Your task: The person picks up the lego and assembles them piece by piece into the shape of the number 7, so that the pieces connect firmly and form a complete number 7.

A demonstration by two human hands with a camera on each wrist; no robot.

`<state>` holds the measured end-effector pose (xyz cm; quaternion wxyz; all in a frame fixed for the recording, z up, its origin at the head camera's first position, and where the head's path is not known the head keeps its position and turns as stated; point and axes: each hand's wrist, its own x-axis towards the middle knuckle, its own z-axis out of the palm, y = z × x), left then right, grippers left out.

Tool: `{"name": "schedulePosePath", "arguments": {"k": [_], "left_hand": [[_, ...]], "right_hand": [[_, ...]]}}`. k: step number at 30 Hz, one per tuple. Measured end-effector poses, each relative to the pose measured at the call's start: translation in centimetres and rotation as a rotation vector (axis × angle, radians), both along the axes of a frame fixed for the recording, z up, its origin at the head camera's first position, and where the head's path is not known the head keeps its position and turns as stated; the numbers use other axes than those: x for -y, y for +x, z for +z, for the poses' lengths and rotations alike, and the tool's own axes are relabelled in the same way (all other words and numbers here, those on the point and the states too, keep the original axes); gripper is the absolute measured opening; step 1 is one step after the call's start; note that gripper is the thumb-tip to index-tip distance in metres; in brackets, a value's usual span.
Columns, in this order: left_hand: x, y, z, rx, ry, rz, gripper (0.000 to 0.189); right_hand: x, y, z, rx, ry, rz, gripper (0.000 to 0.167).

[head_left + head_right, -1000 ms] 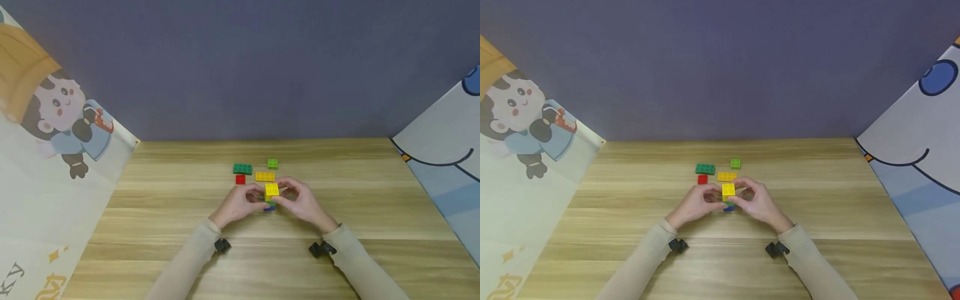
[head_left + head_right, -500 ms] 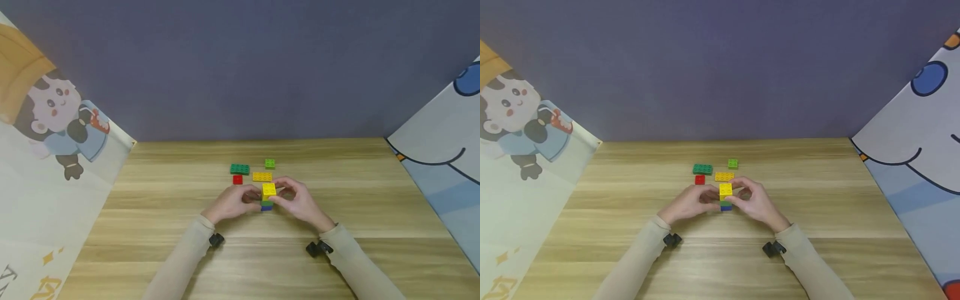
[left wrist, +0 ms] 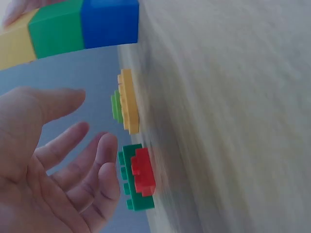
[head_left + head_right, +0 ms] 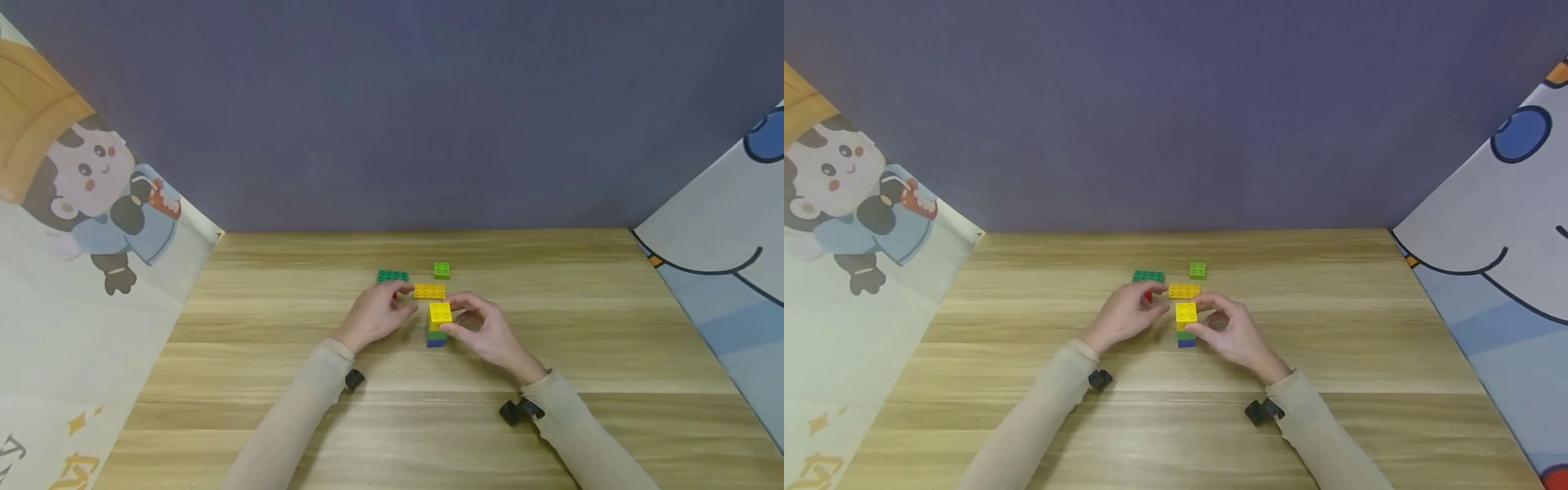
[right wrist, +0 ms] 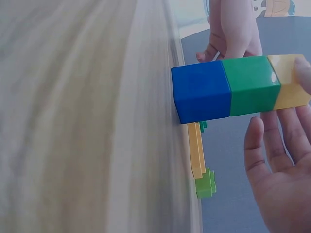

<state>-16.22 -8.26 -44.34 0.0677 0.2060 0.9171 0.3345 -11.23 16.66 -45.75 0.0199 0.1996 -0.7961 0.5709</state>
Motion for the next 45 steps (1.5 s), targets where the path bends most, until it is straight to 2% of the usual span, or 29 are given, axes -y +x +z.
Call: {"name": "schedulePosePath", "arguments": {"k": [5, 13, 20, 23, 31, 38, 45], "left_hand": [[-0.7, -0.4, -0.1, -0.020, -0.020, 0.052, 0.042], [-1.8, -1.3, -0.5, -0.053, -0.102, 0.066, 0.045], [-3.0, -2.0, -0.7, -0.042, -0.081, 0.092, 0.043], [-3.3, -2.2, -0.9, -0.037, -0.108, 0.104, 0.043], [-3.9, -2.4, -1.0, -0.031, -0.193, 0.081, 0.046], [-4.2, -2.4, -1.1, 0.000, -0.202, 0.080, 0.046], [-4.1, -2.6, -1.1, -0.017, -0.210, 0.076, 0.045]], "right_hand": [[0.1, 0.1, -0.2, 0.000, -0.008, -0.004, 0.038], [0.1, 0.1, -0.3, -0.022, -0.017, -0.002, 0.035], [-0.1, 0.2, -0.2, -0.021, -0.008, -0.011, 0.037], [0.0, 0.4, -0.2, -0.016, 0.003, -0.003, 0.038], [0.1, 0.6, -0.1, 0.000, -0.004, -0.002, 0.038], [0.0, 0.6, -0.3, -0.005, -0.005, 0.001, 0.037], [0.0, 0.7, 0.2, 0.008, 0.003, 0.001, 0.037]]}}
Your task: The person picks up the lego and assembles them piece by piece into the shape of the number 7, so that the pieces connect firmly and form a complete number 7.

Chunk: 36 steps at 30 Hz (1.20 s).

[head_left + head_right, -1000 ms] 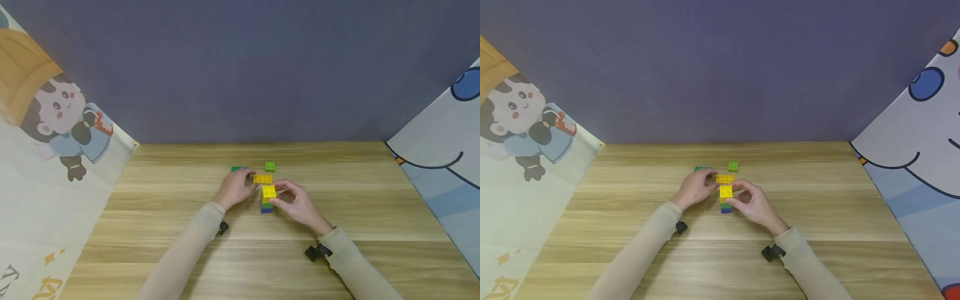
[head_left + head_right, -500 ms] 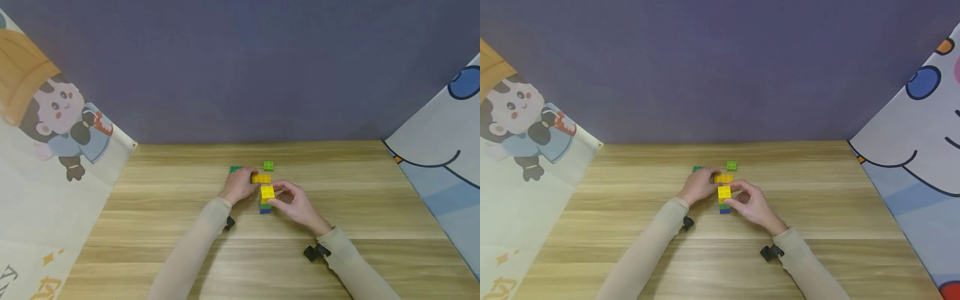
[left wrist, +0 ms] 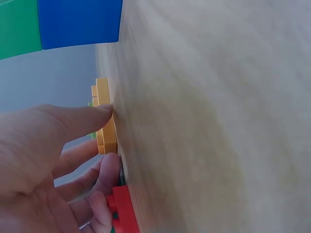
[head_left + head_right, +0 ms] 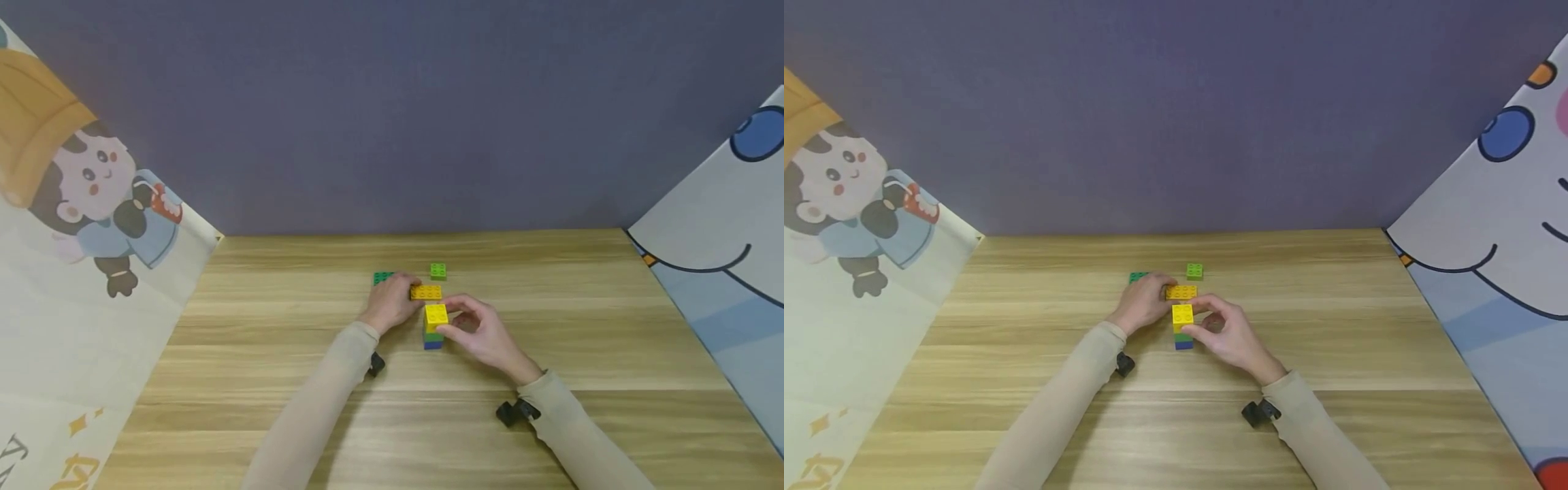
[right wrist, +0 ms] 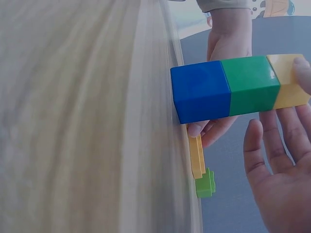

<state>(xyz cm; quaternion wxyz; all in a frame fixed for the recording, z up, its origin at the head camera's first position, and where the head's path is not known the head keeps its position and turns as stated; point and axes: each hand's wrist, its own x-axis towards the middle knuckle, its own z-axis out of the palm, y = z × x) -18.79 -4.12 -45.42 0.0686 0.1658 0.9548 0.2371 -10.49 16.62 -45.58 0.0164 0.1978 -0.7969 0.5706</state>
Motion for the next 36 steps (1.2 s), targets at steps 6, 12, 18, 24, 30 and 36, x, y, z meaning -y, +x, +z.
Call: {"name": "schedulePosePath", "arguments": {"k": [6, 12, 18, 24, 30, 36], "left_hand": [[0.05, 0.01, 0.05, -0.011, 0.001, -0.002, 0.041], [0.02, -0.03, -0.01, -0.016, 0.005, -0.003, 0.040], [0.08, 0.00, 0.01, -0.014, 0.021, -0.001, 0.039], [0.17, 0.00, 0.00, -0.004, 0.033, 0.004, 0.038], [0.30, 0.05, 0.10, 0.012, 0.042, 0.003, 0.039], [0.64, 0.10, 0.36, 0.023, 0.060, -0.014, 0.041]], "right_hand": [[0.00, -0.11, -0.10, -0.011, -0.012, 0.008, 0.037], [-0.10, -0.12, -0.16, -0.007, -0.009, 0.000, 0.037], [-0.14, -0.16, -0.26, -0.017, 0.006, -0.004, 0.037], [-0.08, -0.10, -0.10, -0.022, 0.010, 0.000, 0.036], [-0.03, 0.01, 0.06, -0.018, 0.000, 0.009, 0.037], [0.03, 0.01, 0.02, -0.021, -0.015, 0.012, 0.038]]}}
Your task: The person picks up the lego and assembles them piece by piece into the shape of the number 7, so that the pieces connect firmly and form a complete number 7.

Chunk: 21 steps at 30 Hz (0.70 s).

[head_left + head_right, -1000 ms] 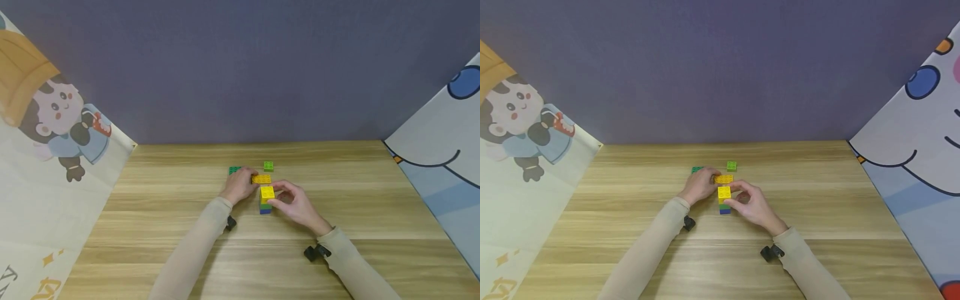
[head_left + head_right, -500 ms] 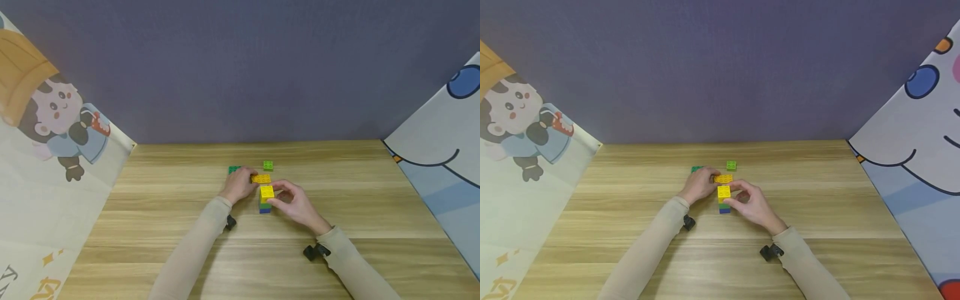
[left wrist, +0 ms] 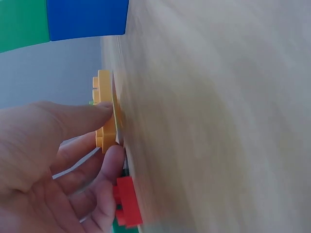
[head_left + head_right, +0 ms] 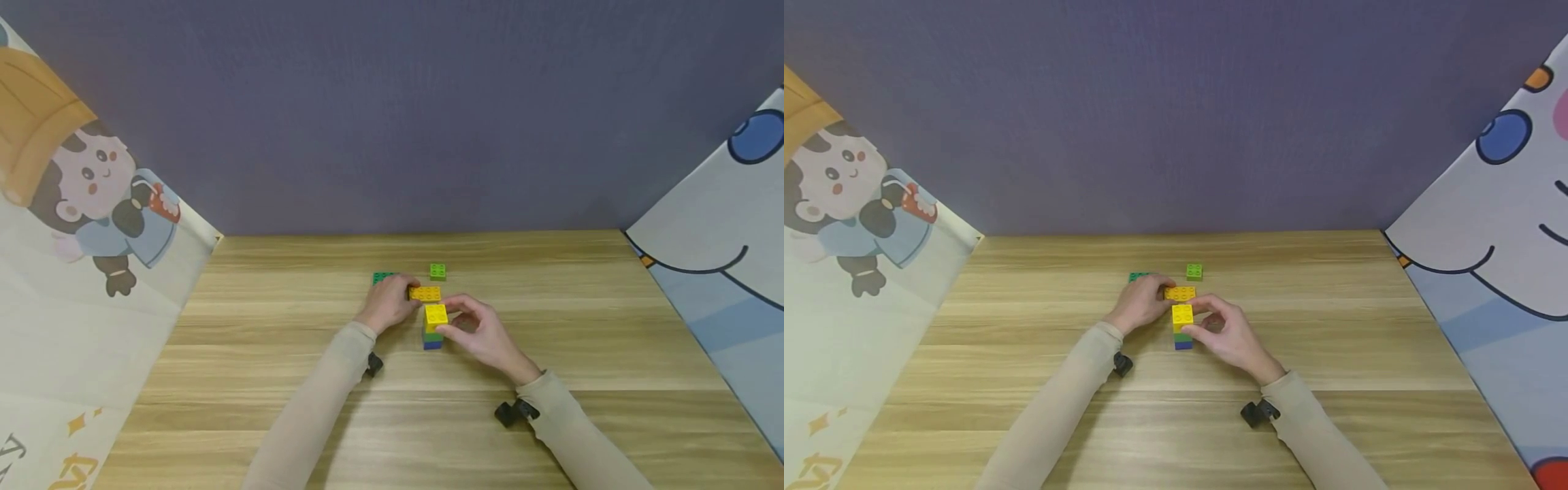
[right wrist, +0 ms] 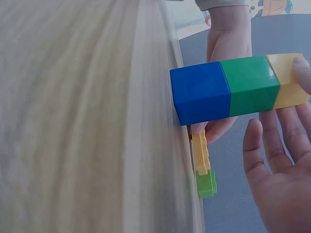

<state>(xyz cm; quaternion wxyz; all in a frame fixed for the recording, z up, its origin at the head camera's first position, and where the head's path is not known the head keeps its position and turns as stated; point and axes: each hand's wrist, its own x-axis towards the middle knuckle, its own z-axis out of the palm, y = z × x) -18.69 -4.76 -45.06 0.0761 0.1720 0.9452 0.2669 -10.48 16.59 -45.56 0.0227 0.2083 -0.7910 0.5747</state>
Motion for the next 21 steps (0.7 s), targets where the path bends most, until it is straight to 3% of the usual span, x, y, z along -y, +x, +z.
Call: {"name": "schedulePosePath", "arguments": {"k": [8, 21], "left_hand": [[0.6, 0.0, 0.2, 0.009, 0.024, -0.026, 0.041], [1.5, 0.8, 0.7, 0.039, 0.157, -0.023, 0.041]], "right_hand": [[0.0, 0.0, -0.1, 0.005, -0.004, -0.003, 0.038], [0.0, 0.0, -0.2, 0.008, -0.008, 0.000, 0.036]]}}
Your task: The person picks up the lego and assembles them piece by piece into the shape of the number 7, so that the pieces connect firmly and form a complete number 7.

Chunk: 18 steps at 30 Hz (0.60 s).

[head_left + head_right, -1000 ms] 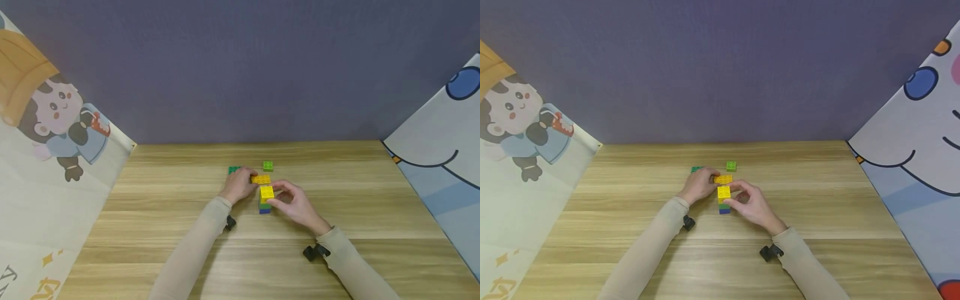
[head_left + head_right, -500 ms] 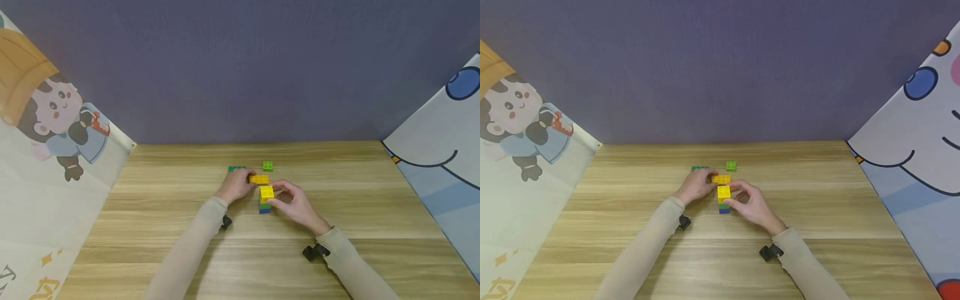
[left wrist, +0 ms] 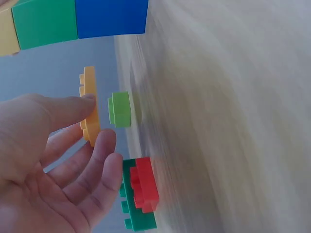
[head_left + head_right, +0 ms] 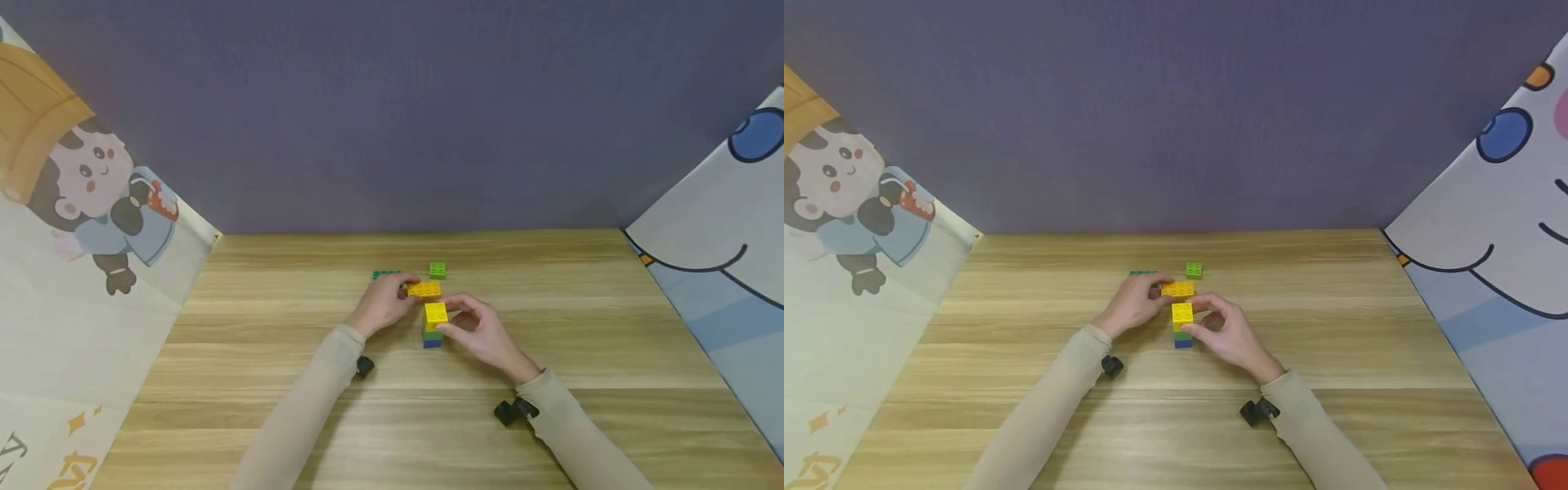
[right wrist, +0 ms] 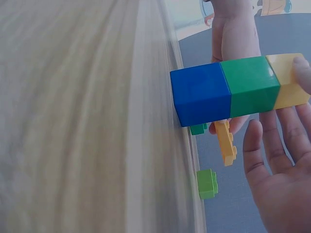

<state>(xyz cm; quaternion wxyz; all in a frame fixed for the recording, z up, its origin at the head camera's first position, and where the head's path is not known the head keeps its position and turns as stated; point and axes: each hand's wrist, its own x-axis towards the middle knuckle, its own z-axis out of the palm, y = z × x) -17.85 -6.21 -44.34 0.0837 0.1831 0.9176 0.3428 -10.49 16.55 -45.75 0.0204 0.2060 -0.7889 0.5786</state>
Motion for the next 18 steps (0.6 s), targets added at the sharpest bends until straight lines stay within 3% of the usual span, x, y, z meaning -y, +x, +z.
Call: {"name": "schedulePosePath", "arguments": {"k": [10, 18], "left_hand": [[1.7, 0.2, -0.4, -0.004, 0.092, -0.016, 0.040], [2.2, 0.6, -0.2, -0.078, 0.088, -0.038, 0.036]], "right_hand": [[0.0, 0.0, 0.0, 0.012, 0.016, -0.010, 0.037], [0.0, -0.1, -0.1, 0.005, 0.003, -0.007, 0.037]]}}
